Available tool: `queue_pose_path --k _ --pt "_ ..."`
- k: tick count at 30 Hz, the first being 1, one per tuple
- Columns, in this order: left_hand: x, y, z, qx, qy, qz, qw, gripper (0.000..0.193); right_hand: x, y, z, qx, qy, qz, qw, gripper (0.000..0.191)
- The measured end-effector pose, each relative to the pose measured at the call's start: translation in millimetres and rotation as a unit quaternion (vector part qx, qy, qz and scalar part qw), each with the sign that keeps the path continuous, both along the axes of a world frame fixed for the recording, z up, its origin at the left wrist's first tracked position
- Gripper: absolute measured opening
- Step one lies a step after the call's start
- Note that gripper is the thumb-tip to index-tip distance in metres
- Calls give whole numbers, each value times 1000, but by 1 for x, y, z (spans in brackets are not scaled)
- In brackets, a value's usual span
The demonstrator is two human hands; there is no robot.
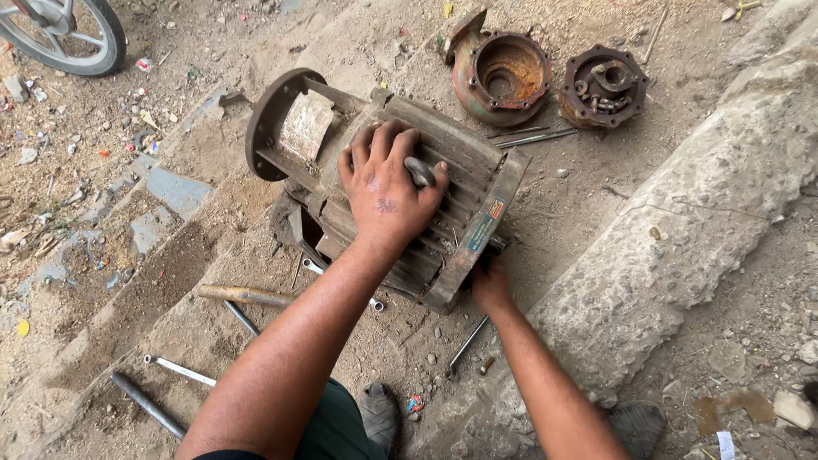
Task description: The person kneels on the ground holding an old electric motor steady with one hand while using a spanner with the other hand to loosen and unscrew bolts from the motor housing. They reach for a different wrench from the ground and continue working on the motor's mounting bolts.
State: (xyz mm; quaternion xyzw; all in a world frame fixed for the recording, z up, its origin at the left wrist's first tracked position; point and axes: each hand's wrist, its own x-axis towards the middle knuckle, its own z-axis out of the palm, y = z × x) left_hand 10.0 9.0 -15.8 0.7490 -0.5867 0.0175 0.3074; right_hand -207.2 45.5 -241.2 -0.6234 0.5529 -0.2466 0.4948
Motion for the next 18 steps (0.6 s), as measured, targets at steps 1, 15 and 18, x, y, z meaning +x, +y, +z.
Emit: queue_pose_path --k 1,15,18 --pt "-1 1 -1 -1 1 -1 1000 55 -4 12 -3 22 -27 -4 999 31" --pt "-2 2 -2 20 8 5 1000 51 -19 32 16 22 -115 -184 976 25" --pt "-2 2 -2 11 12 3 1000 51 -18 5 3 65 -101 -196 973 30"
